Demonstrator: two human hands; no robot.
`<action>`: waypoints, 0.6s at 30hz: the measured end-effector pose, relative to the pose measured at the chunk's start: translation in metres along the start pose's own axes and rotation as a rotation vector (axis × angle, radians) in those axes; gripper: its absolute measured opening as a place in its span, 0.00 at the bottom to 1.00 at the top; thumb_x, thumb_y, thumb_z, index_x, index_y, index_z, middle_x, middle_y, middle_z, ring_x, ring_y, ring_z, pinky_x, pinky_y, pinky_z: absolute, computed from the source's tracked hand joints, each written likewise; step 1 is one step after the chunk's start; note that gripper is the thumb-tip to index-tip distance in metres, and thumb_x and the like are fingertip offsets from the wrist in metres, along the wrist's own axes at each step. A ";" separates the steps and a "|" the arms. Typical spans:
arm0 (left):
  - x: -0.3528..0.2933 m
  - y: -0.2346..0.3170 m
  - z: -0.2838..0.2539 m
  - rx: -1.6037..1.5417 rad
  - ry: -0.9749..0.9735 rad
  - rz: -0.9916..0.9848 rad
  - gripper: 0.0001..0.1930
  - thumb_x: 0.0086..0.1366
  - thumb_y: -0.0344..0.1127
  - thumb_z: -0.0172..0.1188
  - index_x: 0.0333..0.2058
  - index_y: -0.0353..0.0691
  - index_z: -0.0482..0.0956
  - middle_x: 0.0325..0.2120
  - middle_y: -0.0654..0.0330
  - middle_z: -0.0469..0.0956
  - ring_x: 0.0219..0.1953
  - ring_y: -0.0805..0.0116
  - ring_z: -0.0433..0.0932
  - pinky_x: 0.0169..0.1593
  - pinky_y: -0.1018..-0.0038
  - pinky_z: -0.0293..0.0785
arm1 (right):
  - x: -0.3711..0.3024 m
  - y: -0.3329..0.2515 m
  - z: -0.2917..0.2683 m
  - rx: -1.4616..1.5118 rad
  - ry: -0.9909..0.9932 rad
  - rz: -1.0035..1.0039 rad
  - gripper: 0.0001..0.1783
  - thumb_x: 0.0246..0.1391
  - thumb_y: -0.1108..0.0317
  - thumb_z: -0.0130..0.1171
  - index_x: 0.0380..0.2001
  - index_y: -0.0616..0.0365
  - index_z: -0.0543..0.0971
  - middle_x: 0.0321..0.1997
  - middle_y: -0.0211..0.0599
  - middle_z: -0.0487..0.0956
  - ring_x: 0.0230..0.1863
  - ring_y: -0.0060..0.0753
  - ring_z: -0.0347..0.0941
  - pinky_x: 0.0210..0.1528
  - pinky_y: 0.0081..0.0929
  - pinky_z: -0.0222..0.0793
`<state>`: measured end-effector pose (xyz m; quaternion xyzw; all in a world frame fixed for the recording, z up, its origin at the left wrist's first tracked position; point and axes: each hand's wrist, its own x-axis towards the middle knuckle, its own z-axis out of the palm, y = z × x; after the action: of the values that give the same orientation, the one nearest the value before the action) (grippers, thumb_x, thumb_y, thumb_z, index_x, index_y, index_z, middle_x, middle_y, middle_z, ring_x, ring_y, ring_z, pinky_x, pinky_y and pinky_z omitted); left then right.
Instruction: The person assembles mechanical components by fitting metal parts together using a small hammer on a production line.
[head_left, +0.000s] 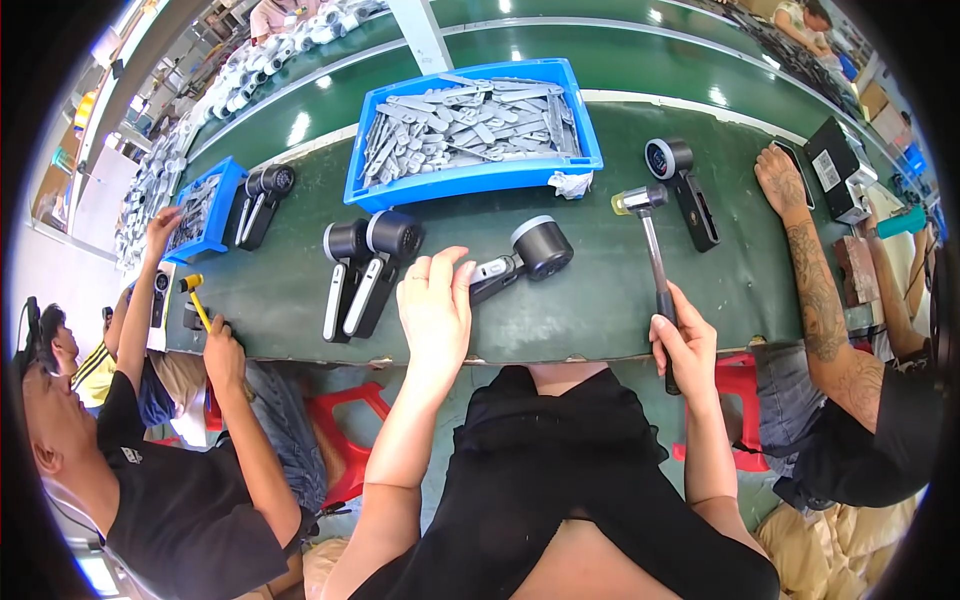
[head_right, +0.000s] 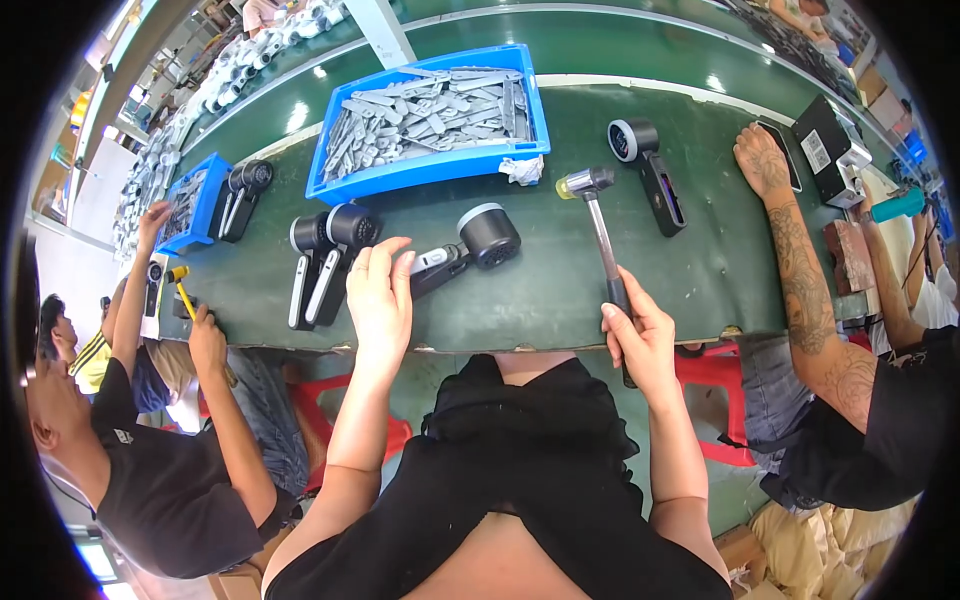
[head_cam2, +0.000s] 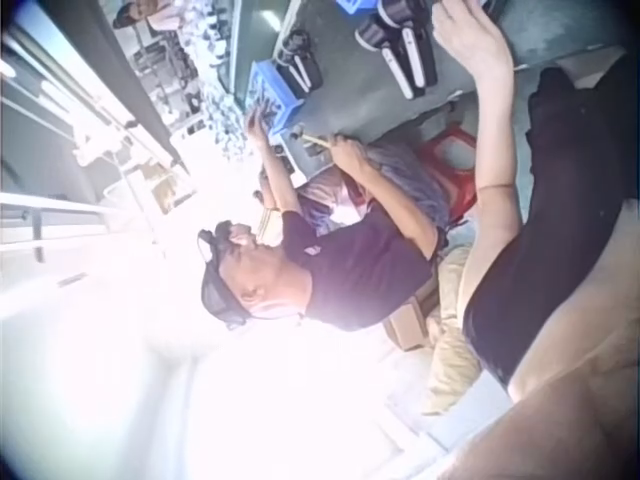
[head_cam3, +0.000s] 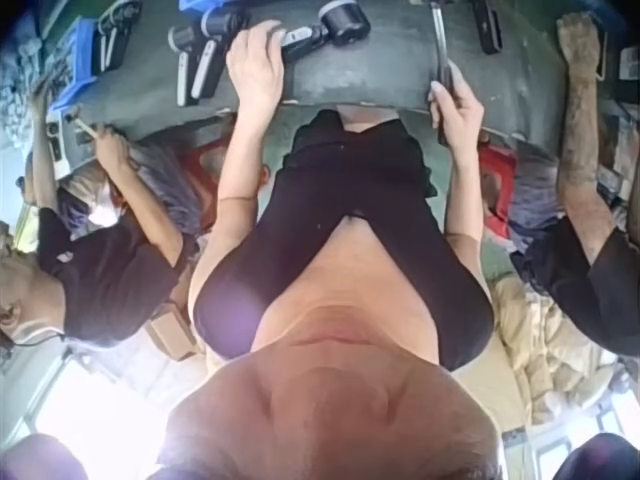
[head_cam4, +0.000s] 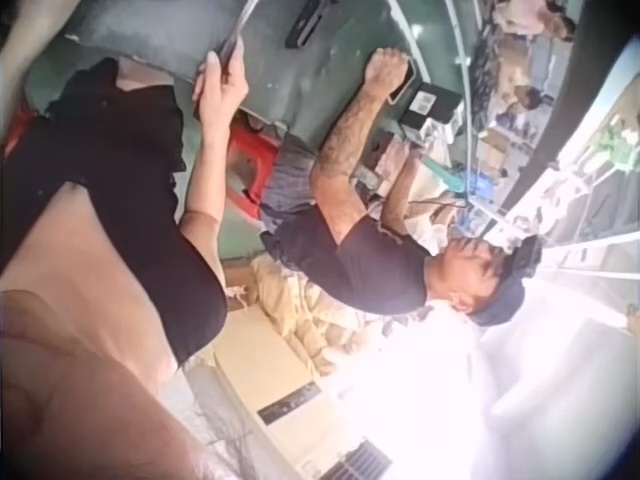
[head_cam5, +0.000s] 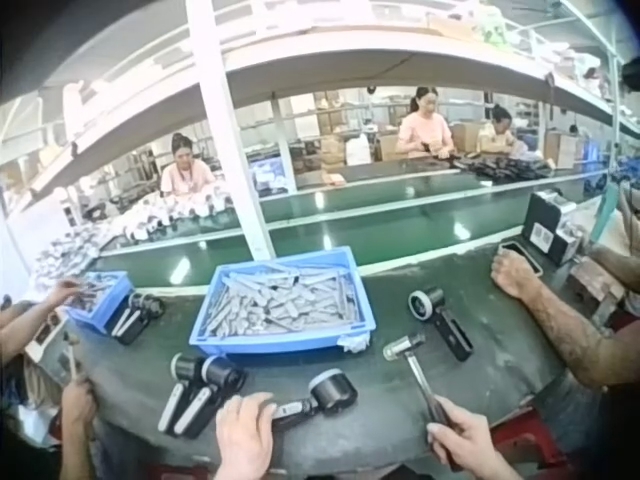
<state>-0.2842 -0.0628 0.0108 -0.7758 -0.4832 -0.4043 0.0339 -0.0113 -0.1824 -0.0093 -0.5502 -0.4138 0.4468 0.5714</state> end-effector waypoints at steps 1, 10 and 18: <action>-0.001 0.001 0.001 -0.008 0.021 -0.058 0.09 0.61 0.33 0.60 0.41 0.44 0.78 0.27 0.57 0.71 0.26 0.56 0.72 0.30 0.64 0.67 | -0.001 0.000 0.000 0.006 -0.008 0.008 0.27 0.59 0.76 0.51 0.62 0.62 0.63 0.25 0.28 0.70 0.14 0.12 0.61 0.15 0.14 0.57; -0.009 0.014 0.003 0.043 -0.093 -0.108 0.09 0.59 0.36 0.62 0.39 0.47 0.83 0.25 0.59 0.68 0.27 0.61 0.71 0.31 0.66 0.67 | -0.009 -0.004 0.008 -0.003 -0.060 0.031 0.27 0.58 0.77 0.52 0.62 0.61 0.65 0.25 0.26 0.69 0.14 0.11 0.60 0.15 0.14 0.57; -0.013 0.012 0.002 0.083 -0.112 -0.092 0.11 0.57 0.39 0.63 0.40 0.48 0.84 0.28 0.62 0.67 0.31 0.64 0.71 0.31 0.67 0.66 | -0.013 -0.012 0.018 -0.250 -0.251 -0.034 0.27 0.57 0.76 0.55 0.60 0.63 0.66 0.27 0.31 0.73 0.22 0.17 0.67 0.26 0.18 0.65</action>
<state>-0.2763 -0.0774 0.0045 -0.7721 -0.5358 -0.3412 0.0201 -0.0315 -0.1905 0.0041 -0.5499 -0.5434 0.4473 0.4496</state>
